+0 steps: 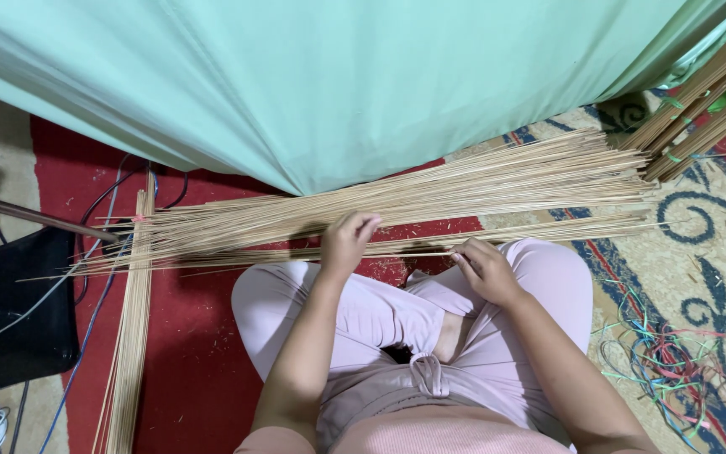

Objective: The person sorts and aligns thin wooden sticks from a bundle onto the floor.

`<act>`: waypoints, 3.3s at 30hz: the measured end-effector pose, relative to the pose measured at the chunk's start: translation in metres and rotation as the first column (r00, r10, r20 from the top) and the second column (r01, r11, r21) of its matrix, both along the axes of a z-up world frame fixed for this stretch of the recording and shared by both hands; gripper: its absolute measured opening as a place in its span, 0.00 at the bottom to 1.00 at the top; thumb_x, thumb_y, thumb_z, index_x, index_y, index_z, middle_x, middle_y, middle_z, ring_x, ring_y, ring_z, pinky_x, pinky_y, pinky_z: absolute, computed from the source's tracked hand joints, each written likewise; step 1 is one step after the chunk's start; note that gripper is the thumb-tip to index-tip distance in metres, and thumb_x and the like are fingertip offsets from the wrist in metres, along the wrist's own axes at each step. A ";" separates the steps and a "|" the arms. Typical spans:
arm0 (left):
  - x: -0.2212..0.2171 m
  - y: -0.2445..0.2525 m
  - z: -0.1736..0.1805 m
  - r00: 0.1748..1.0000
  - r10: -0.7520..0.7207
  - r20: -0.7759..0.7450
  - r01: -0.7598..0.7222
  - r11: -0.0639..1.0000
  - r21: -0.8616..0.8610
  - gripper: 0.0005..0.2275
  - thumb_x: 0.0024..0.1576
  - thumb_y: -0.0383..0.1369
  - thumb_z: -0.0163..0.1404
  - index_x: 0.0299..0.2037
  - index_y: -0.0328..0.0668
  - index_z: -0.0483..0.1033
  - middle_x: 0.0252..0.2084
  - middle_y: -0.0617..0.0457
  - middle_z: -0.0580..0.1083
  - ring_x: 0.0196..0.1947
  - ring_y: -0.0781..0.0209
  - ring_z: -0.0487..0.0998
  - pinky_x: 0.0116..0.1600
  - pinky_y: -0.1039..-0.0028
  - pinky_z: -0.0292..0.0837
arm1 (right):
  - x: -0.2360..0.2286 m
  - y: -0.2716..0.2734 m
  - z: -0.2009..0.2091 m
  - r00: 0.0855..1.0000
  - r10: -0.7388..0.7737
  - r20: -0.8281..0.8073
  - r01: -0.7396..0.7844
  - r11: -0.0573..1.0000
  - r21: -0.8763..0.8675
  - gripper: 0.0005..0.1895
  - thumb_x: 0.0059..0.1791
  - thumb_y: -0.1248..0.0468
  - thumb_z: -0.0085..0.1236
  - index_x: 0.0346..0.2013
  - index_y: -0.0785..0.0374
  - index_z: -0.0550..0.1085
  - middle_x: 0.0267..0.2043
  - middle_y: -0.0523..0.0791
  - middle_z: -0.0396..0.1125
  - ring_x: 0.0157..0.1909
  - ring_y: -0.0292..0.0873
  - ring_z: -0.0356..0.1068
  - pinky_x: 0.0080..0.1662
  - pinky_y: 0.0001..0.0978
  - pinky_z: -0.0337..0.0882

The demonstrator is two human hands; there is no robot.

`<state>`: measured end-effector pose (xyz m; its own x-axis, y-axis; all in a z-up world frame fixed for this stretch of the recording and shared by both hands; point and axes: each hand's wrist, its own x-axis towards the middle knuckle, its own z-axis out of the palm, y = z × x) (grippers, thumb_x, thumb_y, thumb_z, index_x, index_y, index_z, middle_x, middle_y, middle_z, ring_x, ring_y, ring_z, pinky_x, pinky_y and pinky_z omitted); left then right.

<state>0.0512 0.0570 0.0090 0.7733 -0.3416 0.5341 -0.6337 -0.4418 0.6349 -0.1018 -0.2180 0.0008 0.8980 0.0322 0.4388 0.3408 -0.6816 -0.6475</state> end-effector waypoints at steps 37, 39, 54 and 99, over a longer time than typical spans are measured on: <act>-0.019 0.045 0.030 0.867 -0.294 0.403 0.058 0.862 0.503 0.11 0.63 0.45 0.53 0.31 0.56 0.75 0.25 0.61 0.70 0.18 0.55 0.73 0.20 0.64 0.67 | -0.076 -0.150 -0.001 0.952 -0.306 0.030 0.300 0.903 -0.308 0.05 0.58 0.65 0.62 0.43 0.64 0.80 0.41 0.47 0.75 0.44 0.52 0.72 0.52 0.43 0.69; -0.017 0.049 0.030 0.855 -0.261 0.448 0.025 0.884 0.466 0.11 0.64 0.44 0.53 0.30 0.54 0.76 0.25 0.61 0.70 0.16 0.55 0.71 0.19 0.65 0.64 | -0.083 -0.166 -0.013 0.872 -0.487 0.052 0.424 0.696 -0.580 0.08 0.59 0.53 0.61 0.51 0.47 0.82 0.47 0.35 0.76 0.56 0.43 0.72 0.69 0.40 0.51; -0.039 0.008 0.027 0.874 -0.203 0.442 0.010 0.916 0.401 0.09 0.64 0.45 0.53 0.33 0.57 0.78 0.24 0.63 0.72 0.18 0.63 0.74 0.19 0.71 0.65 | -0.010 -0.019 -0.006 0.963 -0.170 0.209 0.247 0.869 -0.430 0.08 0.51 0.59 0.69 0.45 0.49 0.81 0.33 0.38 0.67 0.36 0.42 0.65 0.41 0.40 0.54; -0.004 0.155 0.035 0.960 0.121 0.254 -0.227 0.865 0.448 0.26 0.60 0.52 0.56 0.14 0.49 0.65 0.14 0.61 0.67 0.14 0.65 0.64 0.21 0.69 0.53 | -0.048 -0.096 -0.034 0.918 -0.382 0.104 0.394 0.852 -0.344 0.08 0.54 0.64 0.62 0.48 0.50 0.82 0.43 0.38 0.71 0.52 0.48 0.67 0.66 0.47 0.55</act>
